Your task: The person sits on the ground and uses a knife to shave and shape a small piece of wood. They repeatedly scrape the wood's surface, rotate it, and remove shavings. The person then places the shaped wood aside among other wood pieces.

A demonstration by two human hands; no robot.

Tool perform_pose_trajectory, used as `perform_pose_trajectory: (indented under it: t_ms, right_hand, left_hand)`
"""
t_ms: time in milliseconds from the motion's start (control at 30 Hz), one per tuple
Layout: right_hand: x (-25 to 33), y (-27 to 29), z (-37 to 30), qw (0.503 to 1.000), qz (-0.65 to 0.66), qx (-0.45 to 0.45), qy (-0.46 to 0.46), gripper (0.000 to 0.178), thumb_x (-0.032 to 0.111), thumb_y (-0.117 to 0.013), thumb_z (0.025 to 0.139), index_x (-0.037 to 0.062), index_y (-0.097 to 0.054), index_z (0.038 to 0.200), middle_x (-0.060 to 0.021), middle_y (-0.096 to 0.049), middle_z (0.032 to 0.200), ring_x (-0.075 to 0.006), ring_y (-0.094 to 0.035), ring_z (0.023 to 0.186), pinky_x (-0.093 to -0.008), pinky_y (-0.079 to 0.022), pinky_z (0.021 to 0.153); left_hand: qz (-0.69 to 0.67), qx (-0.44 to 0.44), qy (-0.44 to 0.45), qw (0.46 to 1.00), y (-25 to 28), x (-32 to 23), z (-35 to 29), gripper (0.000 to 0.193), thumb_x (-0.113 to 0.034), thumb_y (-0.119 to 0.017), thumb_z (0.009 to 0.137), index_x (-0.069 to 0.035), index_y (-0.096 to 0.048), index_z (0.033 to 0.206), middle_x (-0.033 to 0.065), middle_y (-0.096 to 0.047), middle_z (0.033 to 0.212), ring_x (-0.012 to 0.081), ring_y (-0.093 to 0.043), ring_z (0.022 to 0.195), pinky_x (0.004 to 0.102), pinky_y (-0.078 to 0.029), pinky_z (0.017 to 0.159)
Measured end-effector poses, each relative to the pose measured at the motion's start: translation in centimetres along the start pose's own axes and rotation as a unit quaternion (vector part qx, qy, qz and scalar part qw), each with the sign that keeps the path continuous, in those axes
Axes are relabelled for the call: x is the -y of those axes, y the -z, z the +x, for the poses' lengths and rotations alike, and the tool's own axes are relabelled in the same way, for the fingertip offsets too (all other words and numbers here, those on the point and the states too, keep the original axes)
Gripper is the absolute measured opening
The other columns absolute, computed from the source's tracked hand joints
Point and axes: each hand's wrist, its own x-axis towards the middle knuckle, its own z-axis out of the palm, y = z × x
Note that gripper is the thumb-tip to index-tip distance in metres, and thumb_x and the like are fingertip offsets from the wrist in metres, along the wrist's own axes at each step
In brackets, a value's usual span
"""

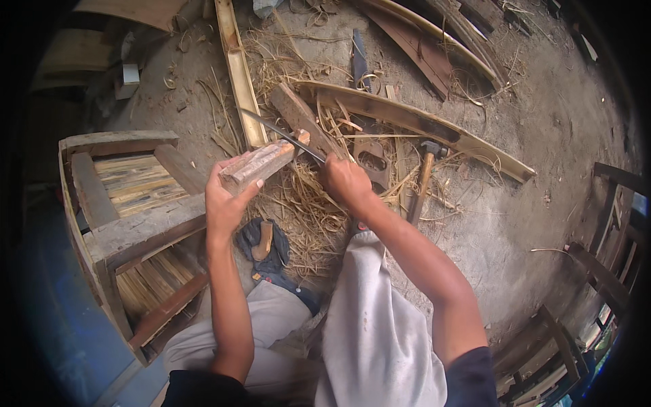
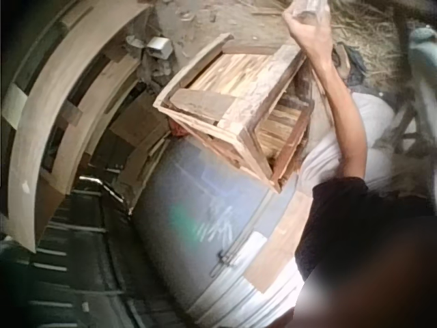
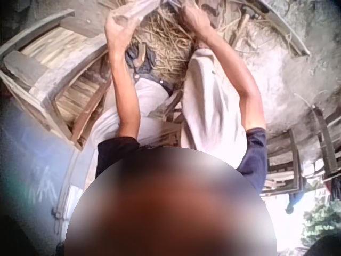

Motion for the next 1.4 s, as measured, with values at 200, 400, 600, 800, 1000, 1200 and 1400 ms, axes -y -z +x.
perform_pose_trajectory:
  t_ms: [200, 400, 600, 800, 1000, 1200, 1400]
  right_hand:
    - [0.6, 2.5, 0.9, 0.919, 0.365, 0.122, -0.088, 0.051, 0.037, -0.05, 0.105, -0.0022, -0.056, 0.072, -0.011, -0.045, 0.05, -0.0182, -0.04, 0.046, -0.039, -0.036, 0.045]
    - [4.5, 3.7, -2.2, 0.907, 0.336, -0.144, 0.209, 0.024, 0.017, -0.05, 0.102, -0.0005, -0.058, 0.088, -0.0111, -0.052, 0.055, -0.0236, -0.056, 0.049, -0.0389, -0.044, 0.048]
    - [-0.5, 1.9, 0.7, 0.995, 0.082, 0.052, -0.009, 0.039, 0.028, -0.053, 0.101, -0.0046, -0.062, 0.081, -0.0321, -0.062, 0.073, -0.0449, -0.067, 0.068, -0.0514, -0.051, 0.062]
    - [1.9, 3.5, -1.6, 0.95, 0.311, 0.02, 0.031, 0.036, 0.028, -0.051, 0.103, -0.004, -0.061, 0.089, -0.0251, -0.057, 0.059, -0.0464, -0.056, 0.054, -0.0474, -0.044, 0.051]
    - [0.2, 3.0, -1.8, 0.998, 0.056, 0.024, -0.005, 0.016, 0.008, -0.053, 0.09, -0.0046, -0.063, 0.088, -0.0287, -0.065, 0.072, -0.0457, -0.068, 0.071, -0.0544, -0.054, 0.062]
    - [-0.8, 2.3, -2.9, 0.968, 0.214, -0.04, 0.128, 0.01, 0.008, -0.055, 0.093, -0.0013, -0.052, 0.091, -0.0272, -0.06, 0.064, -0.0454, -0.063, 0.061, -0.0518, -0.05, 0.056]
    - [-4.1, 1.6, -2.0, 0.998, 0.06, 0.018, 0.011, 0.023, 0.012, -0.056, 0.091, -0.0058, -0.065, 0.078, -0.0344, -0.061, 0.073, -0.0502, -0.064, 0.077, -0.0529, -0.055, 0.069]
  left_hand:
    - [0.006, 0.007, -0.037, 0.999, -0.3, -0.6, 0.5, 0.05, 0.002, -0.078, 0.076, 0.005, -0.054, 0.12, 0.0173, -0.064, 0.126, 0.0208, -0.061, 0.115, 0.034, -0.045, 0.103]
    - [0.065, 0.009, -0.008, 0.998, -0.3, -1.0, 0.4, 0.051, 0.0, -0.08, 0.076, 0.005, -0.054, 0.12, 0.0168, -0.065, 0.124, 0.0199, -0.061, 0.114, 0.0342, -0.046, 0.102]
    - [0.042, 0.005, -0.006, 0.999, -0.2, -1.1, 1.1, 0.049, -0.001, -0.08, 0.075, 0.004, -0.055, 0.117, 0.0174, -0.066, 0.123, 0.0195, -0.063, 0.11, 0.0318, -0.048, 0.099]
    - [0.071, 0.005, -0.029, 0.997, 0.1, -0.4, 0.9, 0.051, -0.001, -0.08, 0.076, 0.006, -0.055, 0.12, 0.0149, -0.068, 0.115, 0.0181, -0.064, 0.105, 0.0313, -0.05, 0.094]
    - [0.026, 0.015, 0.014, 0.999, 0.1, -0.8, 1.4, 0.049, -0.003, -0.08, 0.077, 0.006, -0.056, 0.118, 0.015, -0.068, 0.113, 0.0168, -0.064, 0.101, 0.0307, -0.051, 0.091]
    - [0.08, -0.006, -0.032, 0.996, -0.5, -0.9, 1.5, 0.047, -0.004, -0.08, 0.075, 0.006, -0.057, 0.115, 0.0137, -0.067, 0.112, 0.0169, -0.064, 0.1, 0.0305, -0.051, 0.09]
    - [0.058, 0.008, -0.049, 0.997, 0.8, -0.3, 2.1, 0.046, -0.005, -0.08, 0.074, 0.002, -0.058, 0.114, 0.0144, -0.068, 0.108, 0.0204, -0.064, 0.101, 0.0336, -0.05, 0.091]
